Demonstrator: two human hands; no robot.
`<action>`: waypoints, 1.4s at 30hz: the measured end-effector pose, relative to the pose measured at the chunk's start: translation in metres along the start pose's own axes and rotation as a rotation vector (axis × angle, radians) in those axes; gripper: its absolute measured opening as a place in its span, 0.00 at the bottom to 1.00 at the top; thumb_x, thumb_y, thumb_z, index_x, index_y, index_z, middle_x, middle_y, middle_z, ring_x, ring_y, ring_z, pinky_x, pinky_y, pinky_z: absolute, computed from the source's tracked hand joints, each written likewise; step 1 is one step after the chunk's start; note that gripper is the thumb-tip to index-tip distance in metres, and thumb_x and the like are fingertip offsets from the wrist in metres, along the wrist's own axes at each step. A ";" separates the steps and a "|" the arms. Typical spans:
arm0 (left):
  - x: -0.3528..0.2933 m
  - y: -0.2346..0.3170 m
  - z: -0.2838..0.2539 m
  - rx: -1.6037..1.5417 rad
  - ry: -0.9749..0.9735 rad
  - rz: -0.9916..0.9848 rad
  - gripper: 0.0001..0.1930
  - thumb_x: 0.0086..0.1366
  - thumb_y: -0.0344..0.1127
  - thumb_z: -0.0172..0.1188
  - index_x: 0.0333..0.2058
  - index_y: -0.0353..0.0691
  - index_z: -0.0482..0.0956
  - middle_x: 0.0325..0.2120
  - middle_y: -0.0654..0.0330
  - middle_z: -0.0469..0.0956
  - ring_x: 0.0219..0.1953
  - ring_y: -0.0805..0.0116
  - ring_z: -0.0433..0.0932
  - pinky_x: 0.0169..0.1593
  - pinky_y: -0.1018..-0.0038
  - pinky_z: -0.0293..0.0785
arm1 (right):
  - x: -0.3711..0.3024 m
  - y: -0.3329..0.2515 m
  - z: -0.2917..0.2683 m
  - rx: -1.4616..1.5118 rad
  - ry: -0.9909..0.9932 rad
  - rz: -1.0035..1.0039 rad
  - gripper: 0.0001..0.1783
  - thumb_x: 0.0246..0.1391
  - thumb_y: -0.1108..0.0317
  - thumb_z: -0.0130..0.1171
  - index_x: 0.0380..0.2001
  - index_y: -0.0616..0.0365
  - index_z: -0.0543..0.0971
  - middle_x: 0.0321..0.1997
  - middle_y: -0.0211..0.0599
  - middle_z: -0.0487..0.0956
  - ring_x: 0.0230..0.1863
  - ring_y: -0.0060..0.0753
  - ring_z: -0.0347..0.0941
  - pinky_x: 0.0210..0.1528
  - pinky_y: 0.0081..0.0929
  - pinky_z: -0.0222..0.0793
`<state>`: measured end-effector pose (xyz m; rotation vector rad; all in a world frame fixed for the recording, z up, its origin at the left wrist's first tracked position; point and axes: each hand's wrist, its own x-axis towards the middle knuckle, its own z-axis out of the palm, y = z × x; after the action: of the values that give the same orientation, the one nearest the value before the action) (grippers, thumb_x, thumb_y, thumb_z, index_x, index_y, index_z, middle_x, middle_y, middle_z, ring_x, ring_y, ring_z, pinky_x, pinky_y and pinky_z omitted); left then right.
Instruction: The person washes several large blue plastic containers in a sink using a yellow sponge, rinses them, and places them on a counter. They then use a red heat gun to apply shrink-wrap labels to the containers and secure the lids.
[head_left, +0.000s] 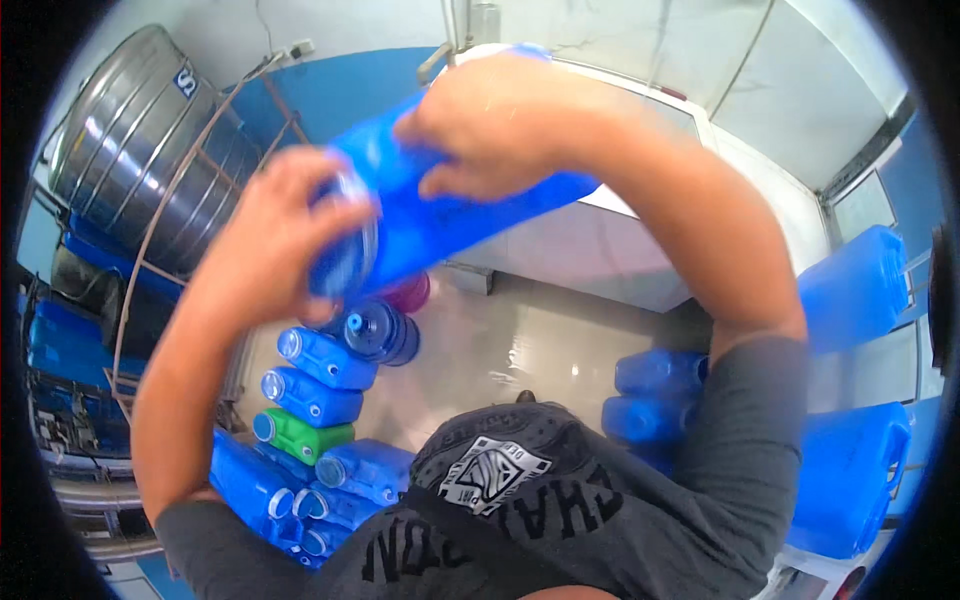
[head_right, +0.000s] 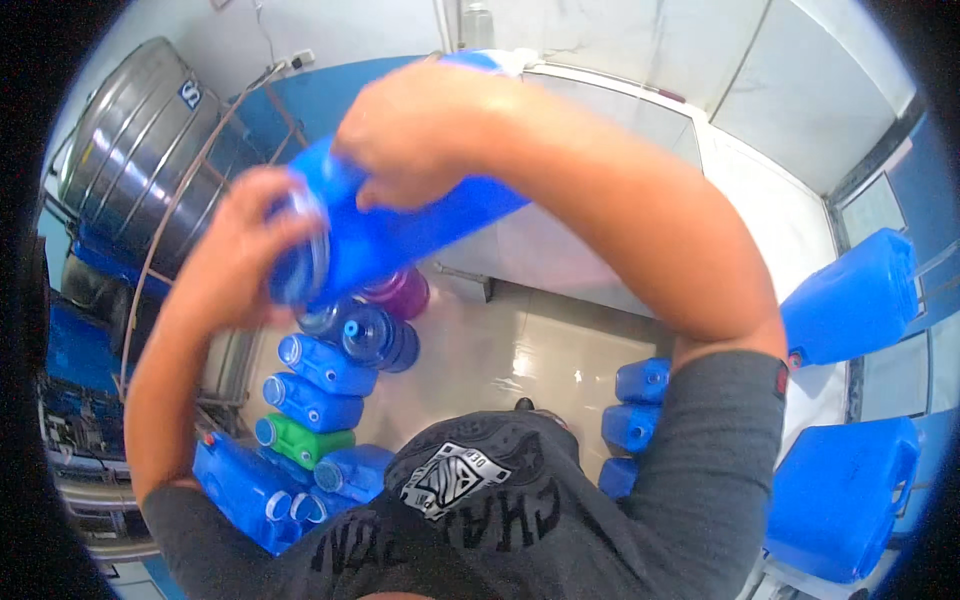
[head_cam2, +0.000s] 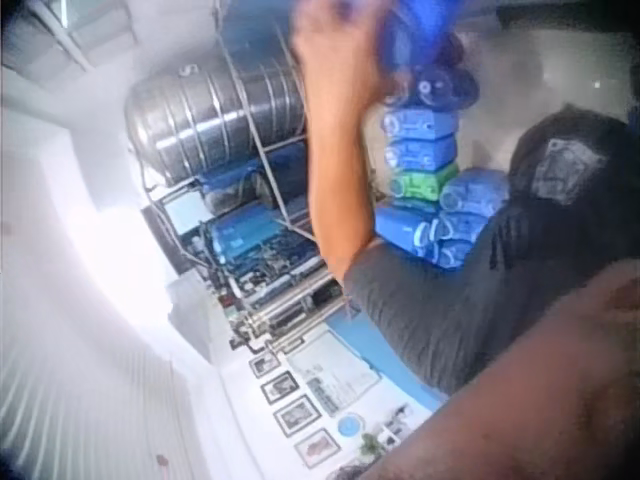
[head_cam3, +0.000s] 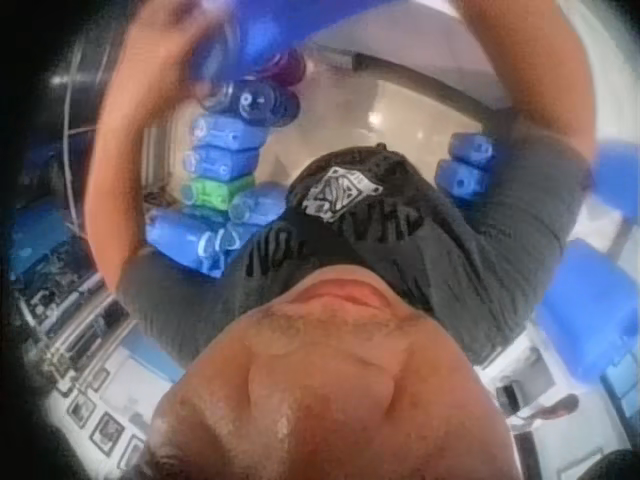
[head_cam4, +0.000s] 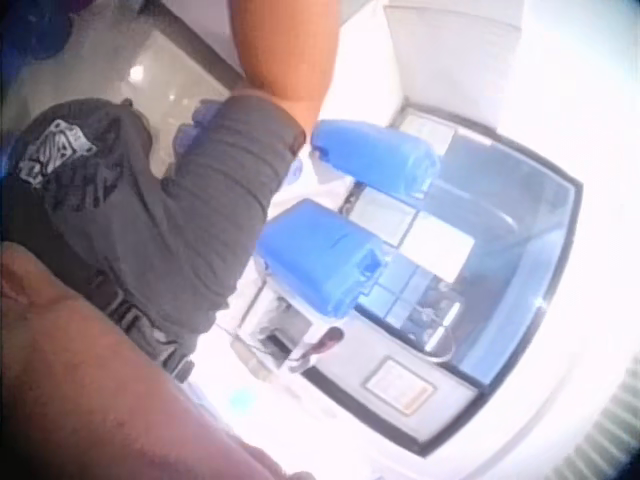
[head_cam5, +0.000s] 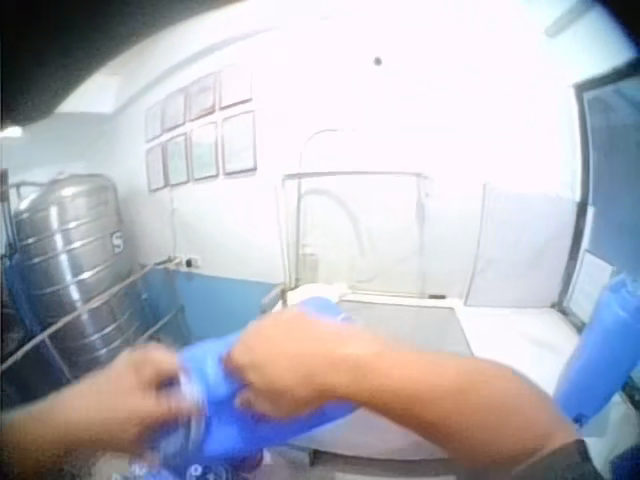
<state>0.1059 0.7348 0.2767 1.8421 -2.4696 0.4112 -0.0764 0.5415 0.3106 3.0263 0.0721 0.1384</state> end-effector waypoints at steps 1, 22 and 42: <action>0.042 -0.012 -0.003 -0.015 0.133 -0.054 0.50 0.28 0.41 0.79 0.58 0.51 0.71 0.56 0.49 0.67 0.61 0.45 0.65 0.64 0.53 0.63 | -0.019 0.027 0.003 -0.038 0.162 0.070 0.18 0.52 0.54 0.62 0.38 0.57 0.80 0.31 0.52 0.82 0.36 0.57 0.79 0.41 0.49 0.75; 0.443 -0.139 0.191 -0.032 -0.147 0.049 0.45 0.43 0.55 0.76 0.60 0.44 0.69 0.50 0.48 0.76 0.53 0.50 0.76 0.56 0.59 0.72 | -0.085 0.355 0.140 -0.095 -0.070 0.779 0.19 0.56 0.49 0.61 0.37 0.54 0.81 0.31 0.43 0.83 0.37 0.48 0.81 0.43 0.46 0.74; 0.559 -0.033 0.397 -0.571 0.080 -0.064 0.32 0.69 0.48 0.55 0.65 0.37 0.59 0.61 0.41 0.65 0.65 0.42 0.61 0.66 0.43 0.54 | -0.130 0.548 0.360 0.765 -0.001 0.472 0.19 0.57 0.51 0.59 0.42 0.54 0.83 0.36 0.48 0.83 0.40 0.50 0.80 0.46 0.45 0.74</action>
<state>0.0222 0.1109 0.0028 1.6136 -2.1568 -0.2046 -0.1493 -0.0485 0.0046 3.7308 -0.7635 0.1792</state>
